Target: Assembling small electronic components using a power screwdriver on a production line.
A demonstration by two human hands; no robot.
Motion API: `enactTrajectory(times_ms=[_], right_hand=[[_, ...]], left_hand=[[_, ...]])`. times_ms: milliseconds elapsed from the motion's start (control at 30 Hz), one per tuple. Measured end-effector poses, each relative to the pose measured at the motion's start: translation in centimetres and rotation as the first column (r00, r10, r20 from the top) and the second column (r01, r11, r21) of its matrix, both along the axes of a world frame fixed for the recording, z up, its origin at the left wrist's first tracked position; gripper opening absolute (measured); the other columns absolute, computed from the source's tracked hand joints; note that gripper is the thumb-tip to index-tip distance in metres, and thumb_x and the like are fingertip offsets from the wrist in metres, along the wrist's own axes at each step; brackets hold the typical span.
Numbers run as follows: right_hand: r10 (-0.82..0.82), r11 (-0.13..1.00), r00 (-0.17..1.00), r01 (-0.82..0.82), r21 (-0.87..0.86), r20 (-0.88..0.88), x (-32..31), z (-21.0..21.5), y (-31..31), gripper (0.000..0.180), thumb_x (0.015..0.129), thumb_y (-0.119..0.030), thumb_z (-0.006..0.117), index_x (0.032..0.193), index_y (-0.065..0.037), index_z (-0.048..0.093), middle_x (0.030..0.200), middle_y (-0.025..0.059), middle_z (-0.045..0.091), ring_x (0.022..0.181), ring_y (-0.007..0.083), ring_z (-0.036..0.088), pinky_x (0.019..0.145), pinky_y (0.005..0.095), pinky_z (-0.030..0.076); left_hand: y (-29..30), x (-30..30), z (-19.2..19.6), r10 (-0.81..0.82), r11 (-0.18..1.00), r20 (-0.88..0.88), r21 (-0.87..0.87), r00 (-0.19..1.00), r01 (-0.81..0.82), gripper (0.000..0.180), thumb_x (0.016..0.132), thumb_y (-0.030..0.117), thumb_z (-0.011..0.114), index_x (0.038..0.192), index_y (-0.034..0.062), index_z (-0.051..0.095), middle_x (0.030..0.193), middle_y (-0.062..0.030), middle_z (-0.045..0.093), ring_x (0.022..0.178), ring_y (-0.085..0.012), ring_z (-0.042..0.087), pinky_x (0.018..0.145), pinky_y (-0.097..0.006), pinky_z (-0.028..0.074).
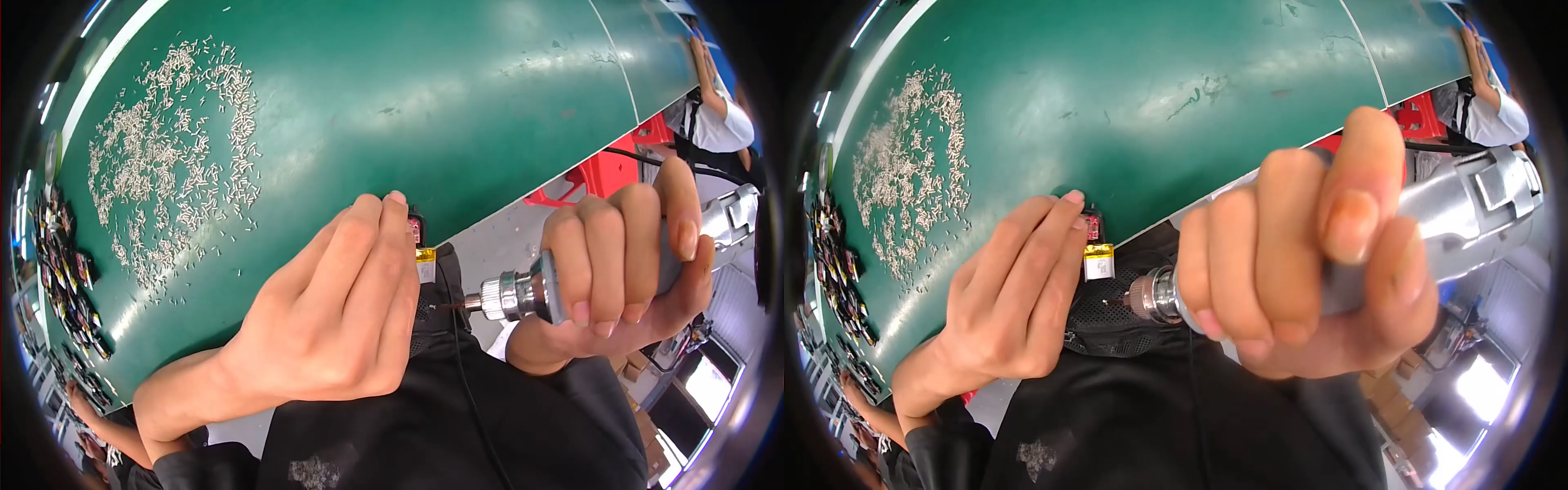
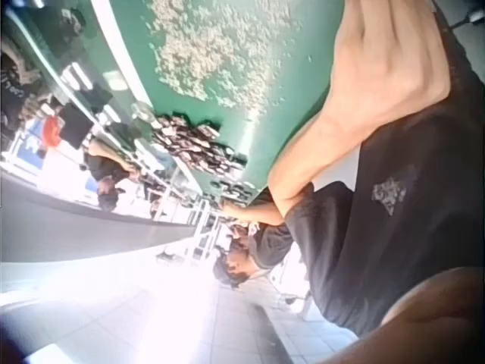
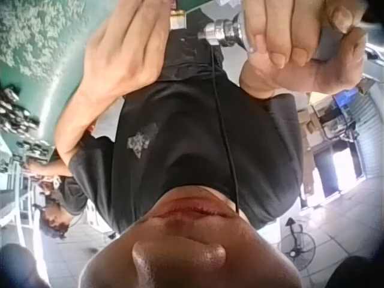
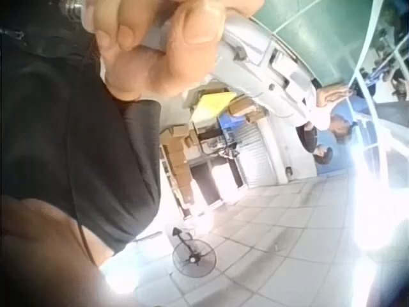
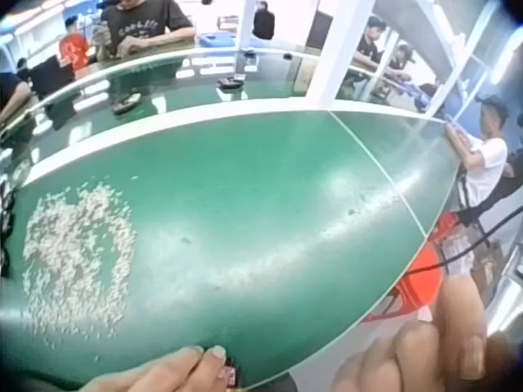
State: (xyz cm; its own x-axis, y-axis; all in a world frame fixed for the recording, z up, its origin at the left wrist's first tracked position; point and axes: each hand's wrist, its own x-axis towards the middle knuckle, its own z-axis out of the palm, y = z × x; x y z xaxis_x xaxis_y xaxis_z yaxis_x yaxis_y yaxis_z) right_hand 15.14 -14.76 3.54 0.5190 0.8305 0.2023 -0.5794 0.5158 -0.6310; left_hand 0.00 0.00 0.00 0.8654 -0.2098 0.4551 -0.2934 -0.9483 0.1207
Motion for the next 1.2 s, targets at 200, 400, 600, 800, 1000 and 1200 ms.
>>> enactTrajectory(times_ms=[200, 400, 600, 800, 1000, 1200], right_hand=[[-0.163, 0.983, 0.985, 0.157, 0.097, 0.057, 0.6, 0.6, 1.1, 0.014, 0.090, -0.020, 0.049, 0.088, -0.007, 0.045, 0.053, 0.0009, 0.043, 0.041, 0.0114, 0.044, 0.049, 0.0269, 0.039], [-0.034, 0.999, 0.976, 0.040, -0.020, 0.215, 2.4, 0.2, 1.4, 0.025, 0.094, -0.028, 0.043, 0.095, -0.004, 0.052, 0.055, -0.0001, 0.044, 0.044, 0.0111, 0.043, 0.053, 0.0275, 0.039], [0.060, 0.995, 0.958, -0.035, -0.092, 0.282, 2.5, -1.1, 1.9, 0.031, 0.097, -0.032, 0.037, 0.097, -0.005, 0.052, 0.057, 0.0000, 0.044, 0.045, 0.0107, 0.042, 0.053, 0.0274, 0.039], [0.085, 0.991, 0.951, -0.049, -0.127, 0.296, 2.7, -1.2, 2.0, 0.031, 0.098, -0.032, 0.036, 0.096, -0.006, 0.051, 0.057, 0.0002, 0.044, 0.045, 0.0105, 0.042, 0.054, 0.0276, 0.039], [0.181, 0.979, 0.920, -0.135, -0.153, 0.348, 2.9, -0.3, 2.8, 0.027, 0.098, -0.031, 0.036, 0.097, -0.007, 0.048, 0.058, 0.0008, 0.044, 0.046, 0.0114, 0.043, 0.056, 0.0282, 0.040], [0.241, 0.967, 0.897, -0.187, -0.175, 0.370, 2.6, 0.2, 3.3, 0.026, 0.098, -0.031, 0.035, 0.097, -0.008, 0.048, 0.060, 0.0022, 0.044, 0.049, 0.0137, 0.044, 0.058, 0.0299, 0.040]], left_hand=[[0.0, -0.4, 1.2, 0.009, 0.994, -0.169, -0.110, 0.986, -0.028, 0.035, 0.060, -0.003, 0.064, 0.091, -0.0176, 0.059, 0.103, -0.0285, 0.060, 0.089, -0.0363, 0.062, 0.062, -0.037, 0.055], [-0.6, -0.7, 1.4, 0.011, 0.999, -0.225, -0.046, 0.974, -0.022, 0.041, 0.058, -0.004, 0.062, 0.095, -0.0191, 0.059, 0.107, -0.0300, 0.059, 0.094, -0.0383, 0.061, 0.072, -0.040, 0.056], [-0.3, -0.7, 1.3, -0.006, 1.000, -0.226, -0.022, 0.974, 0.001, 0.038, 0.060, -0.003, 0.063, 0.095, -0.0191, 0.060, 0.104, -0.0291, 0.061, 0.092, -0.0376, 0.062, 0.072, -0.039, 0.057], [-0.2, -0.5, 1.0, -0.015, 1.000, -0.185, -0.016, 0.983, 0.012, 0.034, 0.061, -0.002, 0.064, 0.091, -0.0181, 0.062, 0.099, -0.0277, 0.063, 0.090, -0.0370, 0.064, 0.071, -0.038, 0.057], [-0.3, -0.6, 0.8, 0.004, 1.000, -0.138, -0.013, 0.990, -0.006, 0.032, 0.060, -0.002, 0.064, 0.088, -0.0176, 0.062, 0.097, -0.0267, 0.063, 0.089, -0.0356, 0.064, 0.072, -0.037, 0.057], [-0.3, -0.8, 0.3, 0.015, 0.999, -0.089, -0.033, 0.996, -0.018, 0.033, 0.057, -0.003, 0.065, 0.087, -0.0176, 0.062, 0.095, -0.0260, 0.063, 0.088, -0.0352, 0.064, 0.073, -0.037, 0.057]])
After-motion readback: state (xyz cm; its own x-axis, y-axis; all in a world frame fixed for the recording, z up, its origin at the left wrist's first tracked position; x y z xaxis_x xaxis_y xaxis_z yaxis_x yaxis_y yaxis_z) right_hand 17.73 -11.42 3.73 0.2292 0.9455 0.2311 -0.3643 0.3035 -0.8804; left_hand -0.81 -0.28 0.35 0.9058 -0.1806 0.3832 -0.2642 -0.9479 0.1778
